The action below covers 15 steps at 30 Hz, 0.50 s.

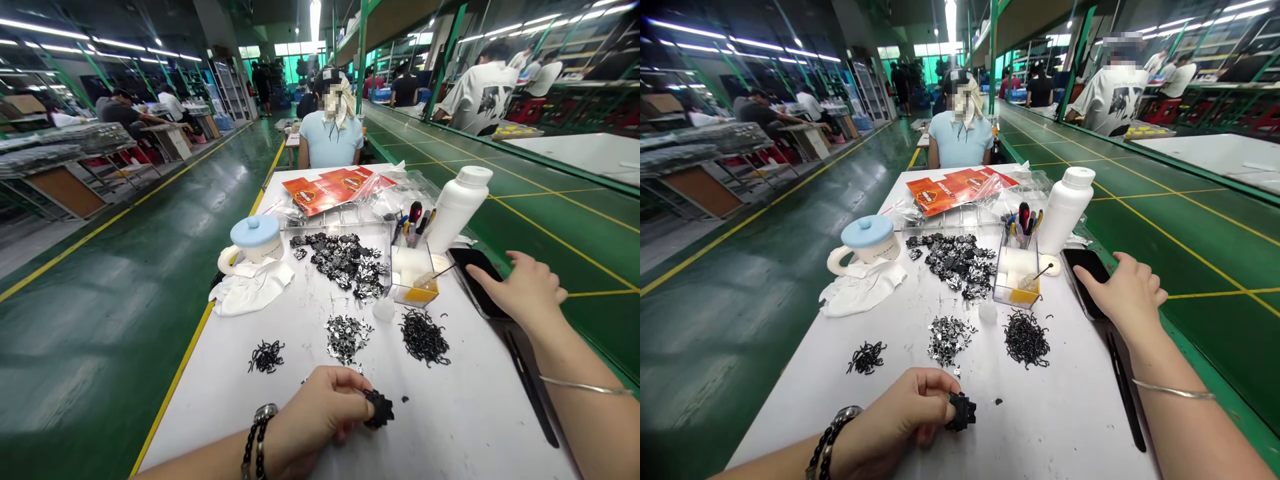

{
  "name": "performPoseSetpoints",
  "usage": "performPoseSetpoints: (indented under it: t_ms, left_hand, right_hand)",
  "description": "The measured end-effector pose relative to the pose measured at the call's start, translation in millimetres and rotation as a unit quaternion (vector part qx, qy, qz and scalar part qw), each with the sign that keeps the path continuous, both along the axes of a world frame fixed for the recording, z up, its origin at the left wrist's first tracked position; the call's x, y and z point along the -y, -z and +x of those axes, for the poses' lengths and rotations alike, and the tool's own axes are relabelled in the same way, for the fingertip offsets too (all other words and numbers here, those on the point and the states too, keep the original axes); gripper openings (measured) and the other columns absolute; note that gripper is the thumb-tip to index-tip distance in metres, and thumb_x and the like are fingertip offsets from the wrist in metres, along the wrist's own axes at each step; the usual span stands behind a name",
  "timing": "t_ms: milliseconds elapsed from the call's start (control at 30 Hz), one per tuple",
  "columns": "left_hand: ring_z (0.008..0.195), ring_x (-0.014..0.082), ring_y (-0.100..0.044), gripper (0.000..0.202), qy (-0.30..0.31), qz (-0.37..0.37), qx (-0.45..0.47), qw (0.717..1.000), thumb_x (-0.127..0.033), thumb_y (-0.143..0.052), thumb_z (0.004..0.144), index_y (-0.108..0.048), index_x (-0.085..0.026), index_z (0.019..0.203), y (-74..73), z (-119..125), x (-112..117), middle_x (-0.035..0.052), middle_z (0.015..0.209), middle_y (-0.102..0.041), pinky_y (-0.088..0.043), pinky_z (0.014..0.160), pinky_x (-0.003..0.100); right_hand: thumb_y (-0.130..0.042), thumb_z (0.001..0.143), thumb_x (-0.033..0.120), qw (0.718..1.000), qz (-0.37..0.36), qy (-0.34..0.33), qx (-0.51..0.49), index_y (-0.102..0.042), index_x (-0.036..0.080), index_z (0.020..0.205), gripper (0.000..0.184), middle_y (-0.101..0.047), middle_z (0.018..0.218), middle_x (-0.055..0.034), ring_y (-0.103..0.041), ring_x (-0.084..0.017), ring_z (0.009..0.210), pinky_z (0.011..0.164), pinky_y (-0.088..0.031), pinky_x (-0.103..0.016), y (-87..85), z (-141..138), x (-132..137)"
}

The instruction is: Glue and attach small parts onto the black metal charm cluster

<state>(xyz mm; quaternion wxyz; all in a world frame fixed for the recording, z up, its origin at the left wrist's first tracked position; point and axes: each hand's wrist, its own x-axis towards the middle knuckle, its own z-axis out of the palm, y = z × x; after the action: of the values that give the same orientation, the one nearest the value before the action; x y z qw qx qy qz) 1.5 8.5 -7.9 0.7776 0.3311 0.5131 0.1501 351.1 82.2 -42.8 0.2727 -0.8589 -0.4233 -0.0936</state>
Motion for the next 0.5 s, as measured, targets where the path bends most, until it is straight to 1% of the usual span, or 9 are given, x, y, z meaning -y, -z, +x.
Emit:
performPoseSetpoints:
  t_ms: [100,200,267,300,333,367,400,433,500]
  left_hand:
    - [0.035,0.0046,-0.032,0.024,0.002,0.007,-0.005,1.000,-0.015,-0.062,0.052,-0.059,-0.014,0.076,1.4,-0.6,0.6,-0.0076,0.042,-0.052,-0.016,0.043,0.024]
    - [0.036,0.0050,-0.030,0.025,0.008,0.012,-0.006,1.000,-0.014,-0.061,0.052,-0.059,-0.014,0.077,2.8,-1.5,1.4,-0.0098,0.038,-0.046,-0.014,0.043,0.024]
    - [0.037,0.0050,-0.029,0.026,0.005,0.018,-0.002,1.000,-0.014,-0.061,0.053,-0.058,-0.015,0.079,3.0,-1.9,1.7,-0.0112,0.038,-0.043,-0.014,0.043,0.024]
    - [0.037,0.0050,-0.029,0.027,0.004,0.021,0.000,1.000,-0.014,-0.062,0.053,-0.057,-0.015,0.079,2.9,-2.0,1.6,-0.0114,0.038,-0.043,-0.014,0.044,0.024]
    - [0.037,0.0049,-0.029,0.027,0.005,0.023,0.003,1.000,-0.014,-0.062,0.053,-0.057,-0.015,0.080,2.6,-2.0,1.3,-0.0112,0.039,-0.044,-0.014,0.044,0.024]
    - [0.038,0.0048,-0.029,0.026,0.008,0.026,0.004,1.000,-0.014,-0.062,0.054,-0.057,-0.015,0.079,2.1,-2.1,0.9,-0.0110,0.040,-0.044,-0.014,0.044,0.024]
    - [0.038,0.0048,-0.028,0.025,0.013,0.029,0.006,0.999,-0.015,-0.062,0.054,-0.057,-0.015,0.079,1.7,-2.1,0.4,-0.0107,0.041,-0.044,-0.014,0.044,0.024]
    - [0.038,0.0047,-0.028,0.024,0.016,0.033,0.008,0.999,-0.014,-0.062,0.054,-0.058,-0.014,0.078,1.4,-2.2,-0.1,-0.0105,0.041,-0.044,-0.014,0.044,0.024]
    - [0.038,0.0045,-0.027,0.023,0.018,0.043,0.011,0.999,-0.013,-0.061,0.054,-0.059,-0.014,0.077,1.1,-2.5,-0.8,-0.0106,0.041,-0.043,-0.014,0.044,0.024]
  right_hand:
    - [-0.054,0.075,0.054,0.983,0.164,-0.080,0.028,-0.054,0.021,0.108,0.047,-0.058,0.103,-0.0119,-0.055,-0.034,0.099,0.087,-0.040,-0.055,-18.9,-20.4,14.1]
    - [-0.053,0.082,0.035,0.928,0.309,-0.198,0.059,-0.052,0.024,0.099,0.021,-0.057,0.093,-0.0071,-0.056,-0.026,0.091,0.084,-0.044,-0.045,-34.4,-53.7,38.4]
    - [-0.056,0.078,0.025,0.884,0.349,-0.304,0.069,-0.049,0.027,0.099,0.022,-0.055,0.088,-0.0050,-0.056,-0.024,0.083,0.072,-0.046,-0.041,-40.9,-79.8,57.4]
    - [-0.057,0.077,0.021,0.863,0.341,-0.365,0.072,-0.049,0.028,0.098,0.024,-0.056,0.084,-0.0029,-0.057,-0.023,0.076,0.067,-0.046,-0.039,-42.9,-93.0,66.3]
    - [-0.056,0.075,0.018,0.844,0.298,-0.439,0.075,-0.052,0.028,0.095,0.022,-0.058,0.078,-0.0004,-0.058,-0.020,0.070,0.067,-0.047,-0.038,-44.0,-105.8,74.0]
    - [-0.054,0.076,0.017,0.814,0.253,-0.517,0.079,-0.054,0.026,0.095,0.021,-0.060,0.076,0.0002,-0.058,-0.018,0.068,0.069,-0.047,-0.038,-44.1,-117.9,80.1]
    - [-0.053,0.077,0.016,0.771,0.207,-0.597,0.075,-0.053,0.022,0.101,0.025,-0.062,0.080,-0.0023,-0.058,-0.019,0.072,0.072,-0.045,-0.039,-43.3,-129.0,84.3]
    - [-0.055,0.078,0.019,0.743,0.171,-0.644,0.071,-0.052,0.019,0.107,0.029,-0.063,0.085,-0.0043,-0.058,-0.020,0.076,0.075,-0.043,-0.041,-41.7,-138.7,86.8]
    - [-0.058,0.078,0.026,0.715,0.115,-0.689,0.027,-0.048,0.015,0.116,0.041,-0.062,0.093,-0.0067,-0.056,-0.021,0.082,0.076,-0.039,-0.041,-37.0,-153.3,87.5]
